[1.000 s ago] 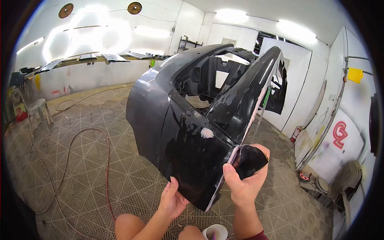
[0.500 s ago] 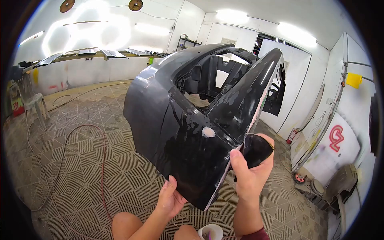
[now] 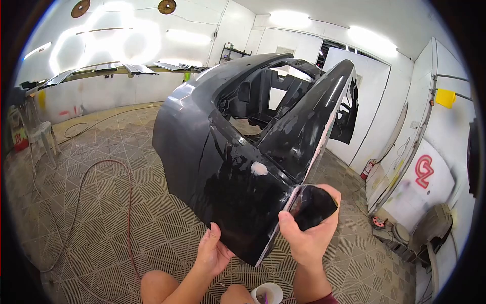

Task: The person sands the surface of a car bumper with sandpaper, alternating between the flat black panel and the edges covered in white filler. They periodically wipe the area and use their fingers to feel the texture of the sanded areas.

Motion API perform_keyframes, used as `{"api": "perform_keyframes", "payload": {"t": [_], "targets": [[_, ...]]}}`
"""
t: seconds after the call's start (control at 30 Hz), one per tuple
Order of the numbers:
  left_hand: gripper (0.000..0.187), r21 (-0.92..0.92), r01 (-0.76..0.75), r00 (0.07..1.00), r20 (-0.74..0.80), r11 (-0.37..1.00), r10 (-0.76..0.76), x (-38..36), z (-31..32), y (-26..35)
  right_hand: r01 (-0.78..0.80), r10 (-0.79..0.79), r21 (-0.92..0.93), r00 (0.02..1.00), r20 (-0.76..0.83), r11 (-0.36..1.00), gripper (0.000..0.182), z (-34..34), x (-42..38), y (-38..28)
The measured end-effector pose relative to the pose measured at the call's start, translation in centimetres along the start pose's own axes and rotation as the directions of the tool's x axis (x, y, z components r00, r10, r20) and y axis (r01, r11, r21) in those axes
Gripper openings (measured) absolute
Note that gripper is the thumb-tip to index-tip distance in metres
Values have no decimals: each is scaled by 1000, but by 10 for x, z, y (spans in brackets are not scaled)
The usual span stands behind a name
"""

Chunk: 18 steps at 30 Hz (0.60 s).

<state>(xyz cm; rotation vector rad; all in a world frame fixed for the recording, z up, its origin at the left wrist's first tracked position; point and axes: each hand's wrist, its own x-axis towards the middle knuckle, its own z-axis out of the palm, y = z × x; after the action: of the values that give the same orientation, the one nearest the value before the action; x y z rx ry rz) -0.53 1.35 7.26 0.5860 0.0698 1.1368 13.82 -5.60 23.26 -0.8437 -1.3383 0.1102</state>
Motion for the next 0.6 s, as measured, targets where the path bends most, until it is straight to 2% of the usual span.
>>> {"api": "perform_keyframes", "payload": {"t": [0.13,0.23,0.3,0.33,0.4,0.47,0.5,0.6], "targets": [[63,-12,8,1000,6,1000,-8,0,-8,-1,53,-52,13,998,-39,999,46,-14,-17,5],[64,-13,19,1000,10,1000,-19,0,-12,-3,25,-22,63,998,-55,998,19,-22,-22,9],[65,-11,24,1000,15,1000,-24,0,-7,-3,31,-31,-2,997,-69,1000,19,-18,-21,14],[58,-46,-1,1000,-2,999,1,0,-2,-3,36,-41,-64,996,-79,997,19,-13,-20,15],[52,-79,-23,1000,-16,997,21,0,7,-4,39,-42,-26,992,-117,999,17,-1,-6,11],[52,-111,-22,997,-77,994,14,0,11,-4,139,-155,-202,986,-66,970,14,5,8,4],[52,-105,-21,997,-75,994,14,0,10,-3,62,-74,-111,991,-115,992,14,9,13,-2],[52,-92,-8,999,-32,996,5,-3,11,-2,74,-80,-45,983,-163,996,15,8,22,11]]}}
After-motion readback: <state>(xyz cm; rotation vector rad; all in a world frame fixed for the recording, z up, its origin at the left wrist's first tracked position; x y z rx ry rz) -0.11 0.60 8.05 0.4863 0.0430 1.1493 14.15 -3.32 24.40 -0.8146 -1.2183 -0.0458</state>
